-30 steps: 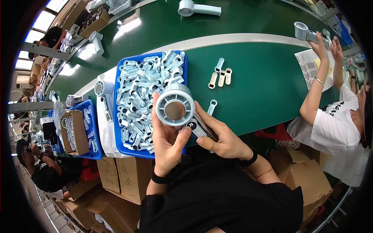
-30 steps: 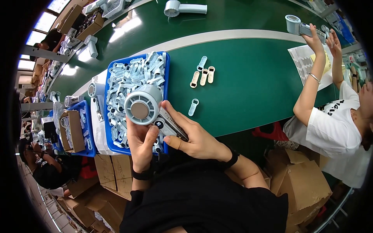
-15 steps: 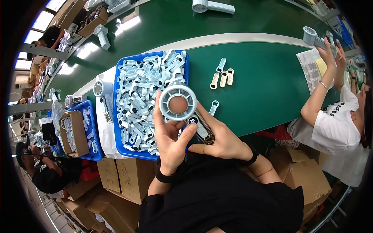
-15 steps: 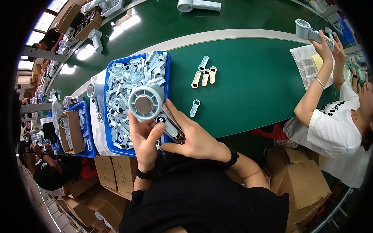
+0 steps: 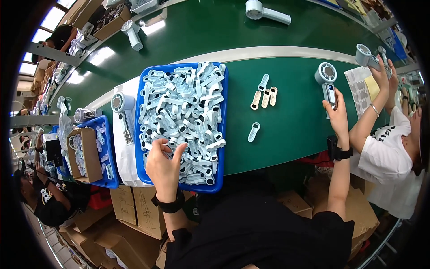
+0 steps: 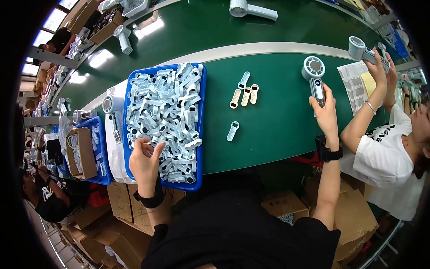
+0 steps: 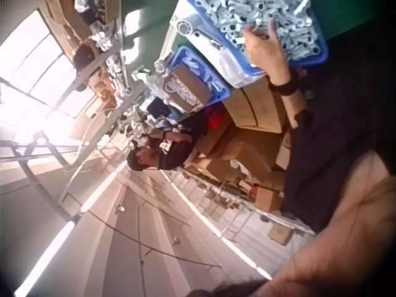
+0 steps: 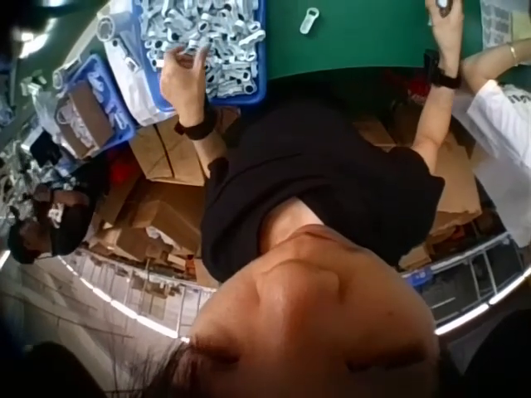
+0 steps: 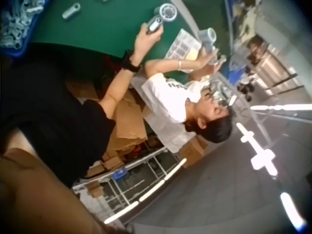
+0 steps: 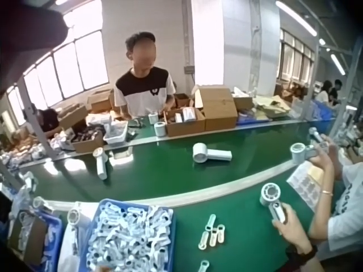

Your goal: The person picks up a handheld fan and a plastic component, fits the component onto the fan, and presses a button on the handle. After checking the digital display, the person places the fan on the table and repeats the process.

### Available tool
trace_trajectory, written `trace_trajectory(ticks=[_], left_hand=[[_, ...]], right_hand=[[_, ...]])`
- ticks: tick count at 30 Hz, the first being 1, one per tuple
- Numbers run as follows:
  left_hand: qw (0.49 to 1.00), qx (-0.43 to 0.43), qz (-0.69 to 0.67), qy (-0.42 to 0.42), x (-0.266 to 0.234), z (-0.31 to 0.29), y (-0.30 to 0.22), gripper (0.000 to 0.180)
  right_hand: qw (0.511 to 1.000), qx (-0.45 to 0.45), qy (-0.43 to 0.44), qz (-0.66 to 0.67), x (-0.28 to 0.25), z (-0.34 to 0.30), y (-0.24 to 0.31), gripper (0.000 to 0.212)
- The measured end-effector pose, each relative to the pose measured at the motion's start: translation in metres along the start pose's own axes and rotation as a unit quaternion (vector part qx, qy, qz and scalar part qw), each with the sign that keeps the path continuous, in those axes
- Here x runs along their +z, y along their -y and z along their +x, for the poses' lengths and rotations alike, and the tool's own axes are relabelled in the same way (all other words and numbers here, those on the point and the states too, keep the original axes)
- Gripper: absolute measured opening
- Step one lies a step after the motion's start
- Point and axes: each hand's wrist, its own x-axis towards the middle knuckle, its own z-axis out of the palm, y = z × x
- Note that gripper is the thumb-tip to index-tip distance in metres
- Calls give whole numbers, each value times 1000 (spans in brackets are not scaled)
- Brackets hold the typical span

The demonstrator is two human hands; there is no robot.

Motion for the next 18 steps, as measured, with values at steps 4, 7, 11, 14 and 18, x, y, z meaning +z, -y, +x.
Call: trace_trajectory(ticks=[4, 7, 11, 14, 18], left_hand=[[999, -6, 21, 32, 2, 1, 2, 37], [998, -4, -31, 49, 3, 4, 5, 36], [993, 8, -111, 43, 4, 7, 8, 37], [988, 31, -145, 41, -4, 8, 11, 38], [975, 72, -208, 32, -16, 7, 11, 38]], right_hand=[[985, 73, -25, -152, -17, 11, -37, 54], [922, 25, -23, -386, -26, 14, -41, 58], [885, -136, -94, -436, -5, 38, 37, 63], [928, -192, 41, -316, 30, 89, 84, 69], [927, -124, 67, -348, 87, 203, 85, 79]])
